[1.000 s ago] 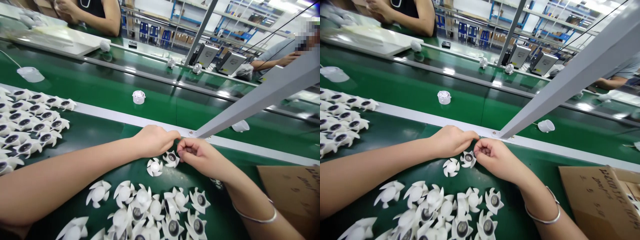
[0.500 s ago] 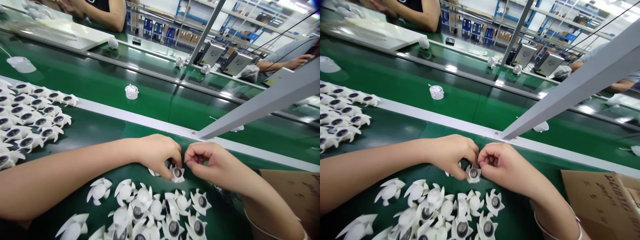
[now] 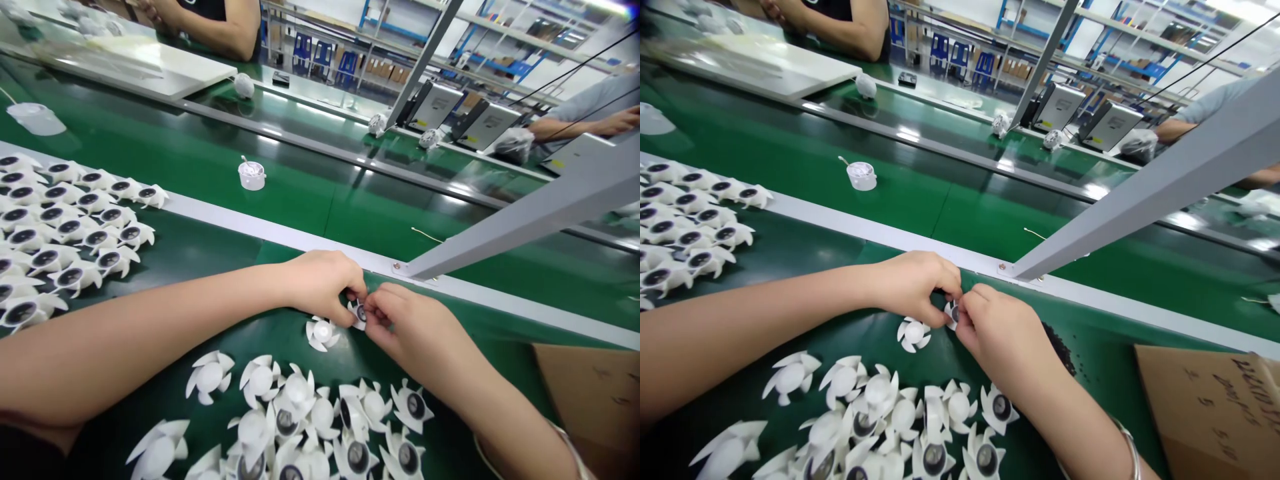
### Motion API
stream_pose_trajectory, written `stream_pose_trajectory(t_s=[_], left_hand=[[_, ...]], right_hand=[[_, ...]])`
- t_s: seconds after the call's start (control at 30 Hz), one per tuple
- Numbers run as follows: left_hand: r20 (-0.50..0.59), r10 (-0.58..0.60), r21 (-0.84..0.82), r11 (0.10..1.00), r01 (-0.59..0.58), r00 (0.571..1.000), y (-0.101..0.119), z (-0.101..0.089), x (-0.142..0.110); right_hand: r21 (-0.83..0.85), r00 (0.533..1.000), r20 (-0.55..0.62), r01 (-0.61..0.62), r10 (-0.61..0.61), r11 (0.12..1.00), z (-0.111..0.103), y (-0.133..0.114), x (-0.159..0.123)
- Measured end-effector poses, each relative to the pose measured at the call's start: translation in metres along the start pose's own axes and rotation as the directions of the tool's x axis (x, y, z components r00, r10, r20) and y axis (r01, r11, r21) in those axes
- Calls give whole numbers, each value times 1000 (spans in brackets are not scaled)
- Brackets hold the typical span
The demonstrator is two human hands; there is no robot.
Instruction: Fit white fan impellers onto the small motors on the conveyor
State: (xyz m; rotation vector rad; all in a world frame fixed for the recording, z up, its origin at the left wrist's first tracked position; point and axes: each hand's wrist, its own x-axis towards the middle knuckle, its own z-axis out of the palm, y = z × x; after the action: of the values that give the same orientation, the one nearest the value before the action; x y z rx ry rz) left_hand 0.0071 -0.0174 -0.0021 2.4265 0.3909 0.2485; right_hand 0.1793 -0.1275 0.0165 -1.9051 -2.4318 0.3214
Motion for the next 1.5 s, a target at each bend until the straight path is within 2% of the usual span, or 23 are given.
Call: stream_pose_trajectory(t_s=[0.23, 0.33, 0.43, 0.57, 0.63, 0.7, 0.8, 0.87, 0.9, 0.93, 0.97, 1.0, 1.1, 1.17, 1.2, 1.23, 1.3, 1.37, 1.43, 1.47, 1.5], left_hand=[[5, -49, 5, 999, 49, 999, 1, -2, 1], [6, -68, -11, 998, 68, 998, 0, -1, 2], [3, -81, -33, 996, 81, 997, -1, 0, 2], [-3, -85, -61, 995, 85, 996, -1, 0, 1], [-11, -78, -64, 995, 78, 997, -2, 0, 0], [-18, -61, -61, 996, 59, 998, -3, 1, -1], [-33, -26, -38, 999, 25, 999, -6, 3, -2], [-54, -7, -24, 1000, 6, 999, -8, 5, -4], [-64, 2, -21, 1000, -4, 998, -9, 6, -4], [-71, 10, -22, 1000, -12, 997, -9, 6, -5], [-72, 18, -25, 999, -20, 997, -10, 6, -6], [-68, 24, -29, 999, -26, 997, -11, 5, -6], [-45, 33, -28, 999, -34, 998, -12, 3, -8], [-34, 23, -17, 1000, -23, 999, -12, 2, -7], [-30, 15, -10, 1000, -15, 999, -11, 2, -7], [-27, 7, -4, 1000, -8, 1000, -11, 2, -7], [-25, -6, -1, 1000, 6, 1000, -11, 2, -6], [-15, -13, -25, 1000, 12, 1000, -12, 0, -6], [13, -10, -97, 995, 11, 1000, -14, -4, -6], [28, -10, -162, 987, 14, 1000, -15, -6, -6], [39, -11, -243, 970, 20, 999, -17, -9, -6]], right_hand=[[-98, 996, -49, 66, -71, 993, -1, -1, -2], [-232, 980, -94, 150, -176, 961, -2, -8, -7], [-376, 962, -82, 211, -260, 902, 2, -19, -16], [-445, 971, -59, 181, -231, 877, 4, -23, -29], [-398, 982, -67, 135, -176, 907, -5, -14, -35], [-338, 987, -132, 38, -87, 940, -21, -3, -36], [-248, 966, -258, -85, 19, 965, -47, 8, -16], [-189, 974, -225, -78, 34, 979, -58, 11, 14], [-175, 983, -172, -88, 58, 981, -59, 12, 33], [-196, 985, -124, -146, 124, 970, -59, 13, 54], [-248, 970, -81, -243, 229, 938, -57, 16, 74], [-311, 929, -59, -364, 364, 878, -53, 19, 93], [-386, 761, -87, -621, 643, 682, -39, 33, 137], [-376, 667, -99, -712, 739, 593, -32, 40, 154], [-367, 635, -95, -738, 766, 566, -31, 42, 158], [-356, 623, -89, -748, 777, 560, -31, 42, 159], [-331, 657, -85, -728, 750, 600, -36, 39, 152], [-311, 749, -94, -648, 656, 695, -44, 31, 130], [-182, 876, -91, -483, 474, 857, -51, 23, 97], [-28, 935, -102, -345, 340, 938, -53, 20, 78], [156, 968, -121, -198, 217, 968, -54, 19, 58]])
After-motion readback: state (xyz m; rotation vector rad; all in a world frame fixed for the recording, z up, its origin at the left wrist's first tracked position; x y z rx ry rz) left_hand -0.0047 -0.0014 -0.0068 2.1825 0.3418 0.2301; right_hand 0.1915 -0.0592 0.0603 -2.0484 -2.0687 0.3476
